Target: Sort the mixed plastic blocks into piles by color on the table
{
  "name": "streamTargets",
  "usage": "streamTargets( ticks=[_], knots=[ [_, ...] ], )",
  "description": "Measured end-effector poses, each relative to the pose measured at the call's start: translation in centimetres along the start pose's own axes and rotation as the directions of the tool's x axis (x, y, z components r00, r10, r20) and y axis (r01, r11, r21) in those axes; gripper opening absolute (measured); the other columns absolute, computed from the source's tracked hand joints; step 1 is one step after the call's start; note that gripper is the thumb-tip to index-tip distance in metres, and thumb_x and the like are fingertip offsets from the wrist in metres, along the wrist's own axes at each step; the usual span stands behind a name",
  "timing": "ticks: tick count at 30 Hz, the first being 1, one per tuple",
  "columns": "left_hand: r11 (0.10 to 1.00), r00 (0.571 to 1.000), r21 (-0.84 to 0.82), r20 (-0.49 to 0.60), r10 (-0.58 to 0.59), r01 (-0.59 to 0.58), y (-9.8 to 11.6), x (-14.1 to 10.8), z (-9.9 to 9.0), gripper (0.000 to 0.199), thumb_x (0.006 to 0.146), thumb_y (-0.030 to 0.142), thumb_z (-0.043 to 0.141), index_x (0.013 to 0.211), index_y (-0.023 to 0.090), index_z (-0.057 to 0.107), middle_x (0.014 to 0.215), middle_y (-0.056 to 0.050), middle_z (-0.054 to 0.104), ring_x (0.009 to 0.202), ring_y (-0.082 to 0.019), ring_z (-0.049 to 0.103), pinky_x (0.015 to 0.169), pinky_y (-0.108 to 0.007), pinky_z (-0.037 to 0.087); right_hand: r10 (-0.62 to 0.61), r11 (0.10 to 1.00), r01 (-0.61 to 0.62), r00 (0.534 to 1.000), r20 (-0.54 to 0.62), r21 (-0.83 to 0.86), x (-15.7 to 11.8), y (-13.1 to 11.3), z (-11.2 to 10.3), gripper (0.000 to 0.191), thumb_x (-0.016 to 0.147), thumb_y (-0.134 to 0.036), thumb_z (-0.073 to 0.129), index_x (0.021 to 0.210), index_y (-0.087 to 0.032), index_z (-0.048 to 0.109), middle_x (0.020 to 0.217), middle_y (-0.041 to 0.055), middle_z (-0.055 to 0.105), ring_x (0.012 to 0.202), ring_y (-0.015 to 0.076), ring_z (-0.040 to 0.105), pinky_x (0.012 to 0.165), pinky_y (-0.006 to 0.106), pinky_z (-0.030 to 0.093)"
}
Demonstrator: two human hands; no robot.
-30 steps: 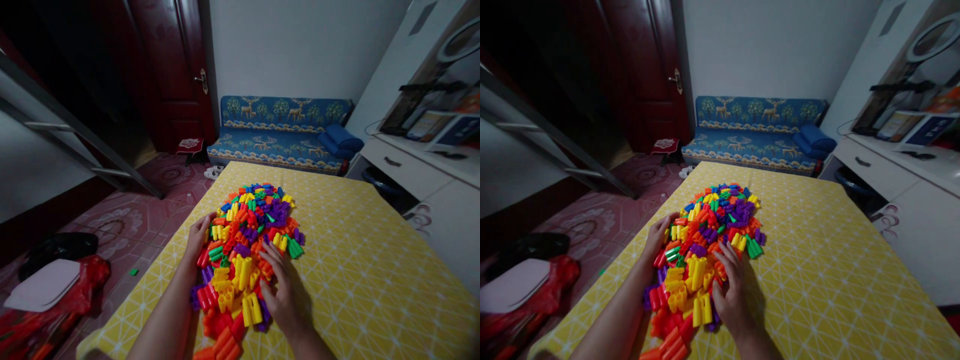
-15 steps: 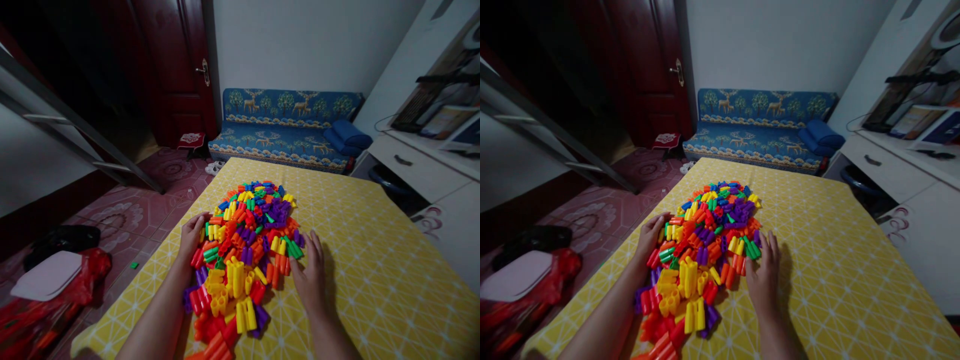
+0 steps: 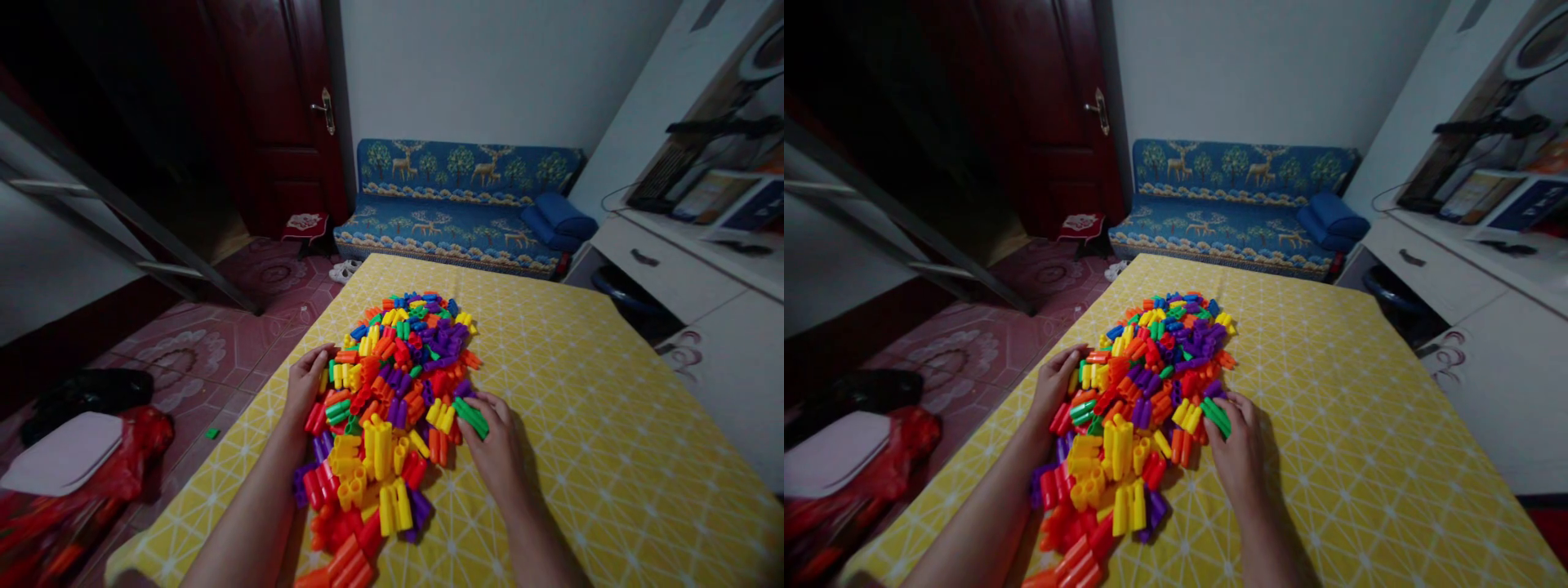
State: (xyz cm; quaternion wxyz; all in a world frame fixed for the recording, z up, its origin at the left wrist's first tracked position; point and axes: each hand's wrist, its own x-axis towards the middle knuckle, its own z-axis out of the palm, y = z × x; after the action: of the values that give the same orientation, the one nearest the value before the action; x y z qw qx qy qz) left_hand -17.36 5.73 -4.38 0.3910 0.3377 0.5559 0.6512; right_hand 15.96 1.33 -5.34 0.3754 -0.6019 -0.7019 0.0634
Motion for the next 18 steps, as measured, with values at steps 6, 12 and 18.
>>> streamTargets(
  ticks=[6, 12, 18],
  knots=[
    [0.982, 0.978, 0.178, 0.206, 0.022, -0.06, 2.9, -0.9, -0.3, 0.065, 0.072, 0.06, 0.072, 0.118, 0.015, 0.067, 0.122, -0.015, 0.07, 0.111, -0.03, 0.065, 0.096, -0.041, 0.052, 0.04, 0.971, 0.006, 0.981, -0.19, 0.237, -0.4, -1.0, 0.7, 0.027, 0.09, -0.04, 0.059, 0.107, -0.018, 0.063, 0.107, 0.0128, 0.064, 0.1, 0.0234, 0.063, 0.084, 0.037, 0.055],
    [0.682, 0.802, 0.514, 0.569, 0.183, -0.52, 8.8, -4.9, 3.0, 0.041, 0.088, 0.046, 0.06, 0.122, 0.023, 0.067, 0.129, -0.011, 0.065, 0.123, -0.029, 0.056, 0.109, -0.046, 0.041, 0.049, 0.887, -0.017, 0.997, -0.058, 0.461, -1.9, -3.5, 1.0, 0.022, 0.093, -0.035, 0.056, 0.109, -0.021, 0.061, 0.099, 0.0072, 0.069, 0.088, 0.0175, 0.066, 0.074, 0.027, 0.055],
    [0.735, 0.538, 0.28, 0.833, 0.134, -0.617, 7.7, -10.7, 10.2, 0.052, 0.089, 0.033, 0.063, 0.14, 0.028, 0.052, 0.142, -0.009, 0.054, 0.128, -0.023, 0.054, 0.106, -0.034, 0.044, 0.266, 0.775, -0.18, 0.963, -0.054, 0.606, -1.9, -3.6, 1.6, 0.032, 0.092, -0.048, 0.052, 0.102, -0.02, 0.063, 0.096, 0.0093, 0.071, 0.089, 0.0209, 0.068, 0.075, 0.031, 0.056]
  ],
)
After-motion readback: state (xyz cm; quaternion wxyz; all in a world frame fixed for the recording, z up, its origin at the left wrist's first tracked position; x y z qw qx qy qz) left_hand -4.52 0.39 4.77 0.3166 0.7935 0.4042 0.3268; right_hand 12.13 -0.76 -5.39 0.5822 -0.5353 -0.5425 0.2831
